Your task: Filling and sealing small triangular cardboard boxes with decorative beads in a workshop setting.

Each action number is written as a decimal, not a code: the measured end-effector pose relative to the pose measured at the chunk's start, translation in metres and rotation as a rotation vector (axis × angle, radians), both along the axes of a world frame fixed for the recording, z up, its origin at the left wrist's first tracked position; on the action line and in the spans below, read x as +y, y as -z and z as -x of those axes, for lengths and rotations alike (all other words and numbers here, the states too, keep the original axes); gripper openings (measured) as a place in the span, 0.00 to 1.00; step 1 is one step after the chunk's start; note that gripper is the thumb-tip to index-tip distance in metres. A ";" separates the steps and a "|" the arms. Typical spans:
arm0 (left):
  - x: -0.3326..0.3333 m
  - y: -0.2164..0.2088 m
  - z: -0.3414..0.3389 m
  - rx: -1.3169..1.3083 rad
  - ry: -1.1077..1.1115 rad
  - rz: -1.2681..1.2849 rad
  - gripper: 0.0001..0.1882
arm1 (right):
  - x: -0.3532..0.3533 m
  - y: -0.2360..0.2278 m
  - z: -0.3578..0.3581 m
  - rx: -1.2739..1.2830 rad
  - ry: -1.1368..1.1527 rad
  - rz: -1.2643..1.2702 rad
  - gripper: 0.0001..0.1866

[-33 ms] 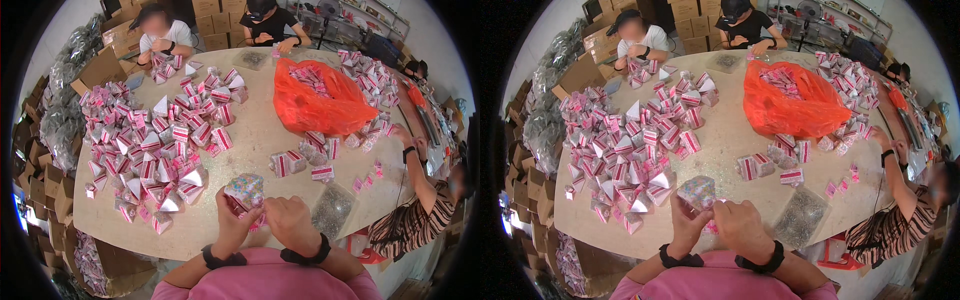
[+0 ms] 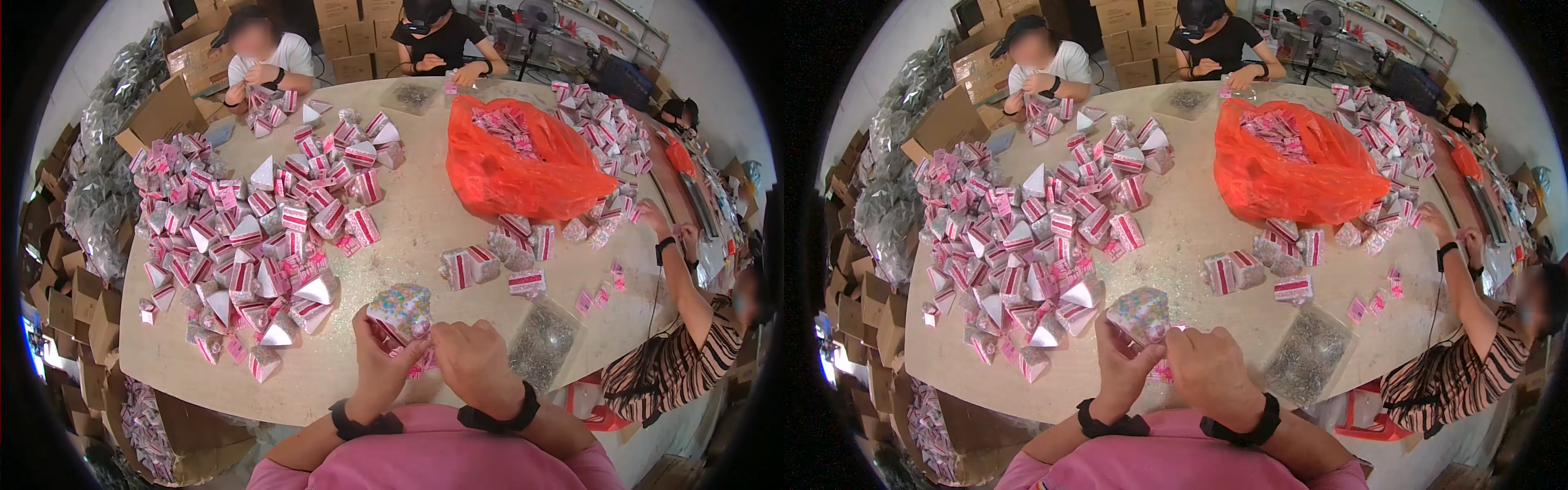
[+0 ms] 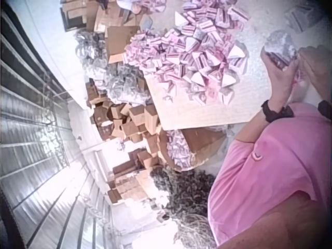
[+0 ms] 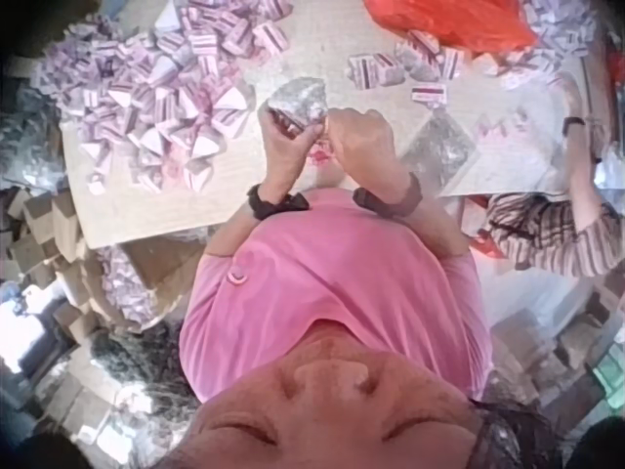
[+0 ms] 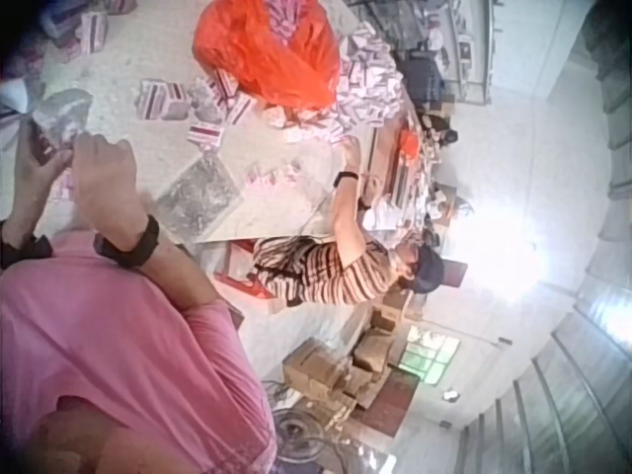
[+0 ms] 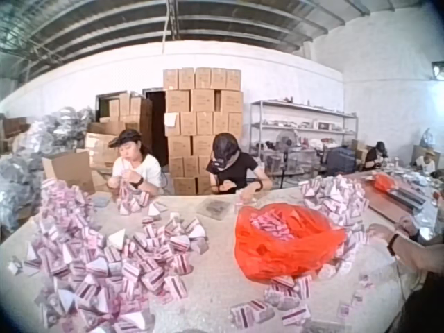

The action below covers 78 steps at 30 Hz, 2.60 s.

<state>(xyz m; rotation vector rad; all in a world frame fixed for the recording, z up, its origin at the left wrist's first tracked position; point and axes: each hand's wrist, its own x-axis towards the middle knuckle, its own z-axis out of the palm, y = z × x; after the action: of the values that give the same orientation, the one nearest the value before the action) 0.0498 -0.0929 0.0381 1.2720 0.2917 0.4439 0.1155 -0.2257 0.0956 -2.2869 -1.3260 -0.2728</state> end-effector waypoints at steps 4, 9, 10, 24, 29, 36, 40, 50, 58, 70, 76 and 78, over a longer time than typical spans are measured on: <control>-0.004 -0.004 -0.001 0.033 -0.025 -0.037 0.42 | 0.001 0.005 0.001 -0.022 0.040 -0.012 0.05; -0.004 0.005 -0.002 0.050 -0.031 -0.043 0.41 | 0.003 0.004 0.000 -0.064 0.054 -0.033 0.06; -0.004 0.006 -0.003 0.043 -0.039 -0.051 0.41 | 0.004 0.004 0.000 -0.064 0.064 -0.036 0.07; -0.002 0.000 0.000 0.182 -0.085 -0.423 0.42 | 0.003 0.023 -0.003 0.035 0.122 0.016 0.05; 0.003 0.007 0.000 0.166 -0.012 -0.400 0.44 | 0.009 0.014 0.000 0.752 0.294 -0.282 0.07; 0.013 0.012 0.006 0.253 -0.013 -0.468 0.43 | 0.009 0.057 -0.018 1.352 0.175 -0.452 0.10; 0.026 0.024 0.011 0.262 0.056 -0.248 0.38 | 0.019 0.082 -0.018 1.262 0.107 -0.308 0.11; 0.196 0.069 0.029 0.434 -0.220 -0.083 0.26 | -0.062 0.074 -0.030 1.381 0.327 -0.347 0.08; 0.183 0.063 0.032 0.324 -0.117 -0.723 0.25 | -0.211 0.164 -0.036 0.679 0.731 0.202 0.10; -0.001 0.114 0.012 0.409 0.464 -1.248 0.23 | -0.224 0.223 -0.025 0.434 0.643 0.200 0.03; 0.003 0.130 0.009 0.411 0.359 -1.147 0.21 | -0.221 0.182 -0.031 0.751 0.727 -0.025 0.03; -0.001 0.117 0.007 0.461 0.334 -0.963 0.20 | -0.222 0.174 -0.033 0.765 0.749 -0.051 0.04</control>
<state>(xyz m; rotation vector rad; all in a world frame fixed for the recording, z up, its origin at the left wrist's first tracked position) 0.0427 -0.0942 -0.0792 2.3292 0.2454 -0.0392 0.1486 -0.4476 -0.0789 -2.3673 -0.0738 0.3119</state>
